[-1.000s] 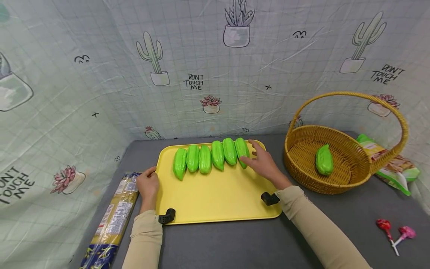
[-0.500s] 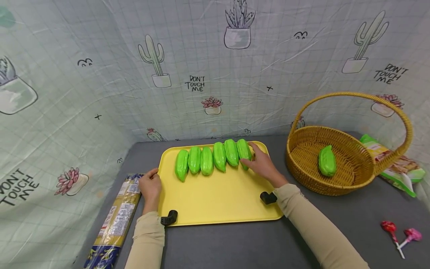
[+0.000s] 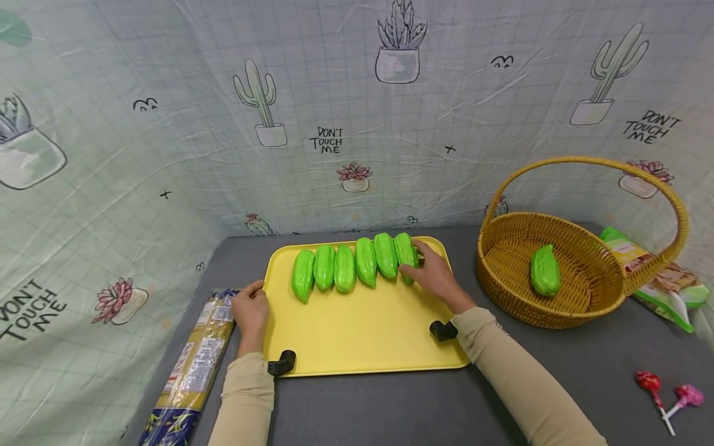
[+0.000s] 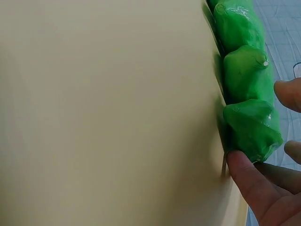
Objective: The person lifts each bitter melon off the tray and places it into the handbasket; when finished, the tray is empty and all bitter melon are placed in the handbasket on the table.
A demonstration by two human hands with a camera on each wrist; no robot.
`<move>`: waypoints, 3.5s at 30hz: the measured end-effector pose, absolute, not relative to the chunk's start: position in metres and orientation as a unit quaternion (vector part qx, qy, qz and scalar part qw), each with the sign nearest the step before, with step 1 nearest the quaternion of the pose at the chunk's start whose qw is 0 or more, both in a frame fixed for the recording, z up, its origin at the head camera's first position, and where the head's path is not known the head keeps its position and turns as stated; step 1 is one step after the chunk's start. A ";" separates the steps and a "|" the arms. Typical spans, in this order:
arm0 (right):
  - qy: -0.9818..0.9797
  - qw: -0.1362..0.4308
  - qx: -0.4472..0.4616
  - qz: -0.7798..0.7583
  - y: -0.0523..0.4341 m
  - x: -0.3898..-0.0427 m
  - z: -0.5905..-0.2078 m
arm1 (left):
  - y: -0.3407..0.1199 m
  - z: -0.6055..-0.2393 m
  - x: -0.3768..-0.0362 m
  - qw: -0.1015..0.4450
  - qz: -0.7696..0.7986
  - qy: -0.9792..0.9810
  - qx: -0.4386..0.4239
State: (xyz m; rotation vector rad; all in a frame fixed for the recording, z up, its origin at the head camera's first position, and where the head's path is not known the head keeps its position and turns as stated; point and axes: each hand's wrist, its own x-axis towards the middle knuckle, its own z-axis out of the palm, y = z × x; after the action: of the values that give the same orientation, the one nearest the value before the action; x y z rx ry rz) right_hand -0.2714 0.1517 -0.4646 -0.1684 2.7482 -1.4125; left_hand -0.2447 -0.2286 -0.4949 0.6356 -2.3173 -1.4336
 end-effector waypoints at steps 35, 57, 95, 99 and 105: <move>0.905 -0.017 -0.047 -0.423 0.152 -0.266 -0.468 | -0.227 -0.497 -0.245 0.170 -0.513 -0.812 0.221; 0.881 -0.014 -0.033 -0.471 0.155 -0.255 -0.454 | -0.229 -0.494 -0.245 0.171 -0.510 -0.814 0.217; 0.840 -0.055 -0.061 -0.536 0.168 -0.227 -0.420 | -0.226 -0.498 -0.243 0.166 -0.518 -0.812 0.213; 0.844 -0.067 -0.062 -0.529 0.173 -0.224 -0.418 | -0.226 -0.498 -0.243 0.166 -0.517 -0.813 0.211; 0.845 -0.072 -0.056 -0.527 0.186 -0.221 -0.420 | -0.226 -0.499 -0.243 0.171 -0.513 -0.814 0.210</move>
State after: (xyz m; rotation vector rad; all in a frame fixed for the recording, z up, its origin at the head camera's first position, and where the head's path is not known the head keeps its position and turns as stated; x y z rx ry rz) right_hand -0.2212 0.1860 -0.4203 -0.1842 2.7845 -1.7351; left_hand -0.2432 -0.2259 -0.4992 0.5964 -2.3129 -1.4570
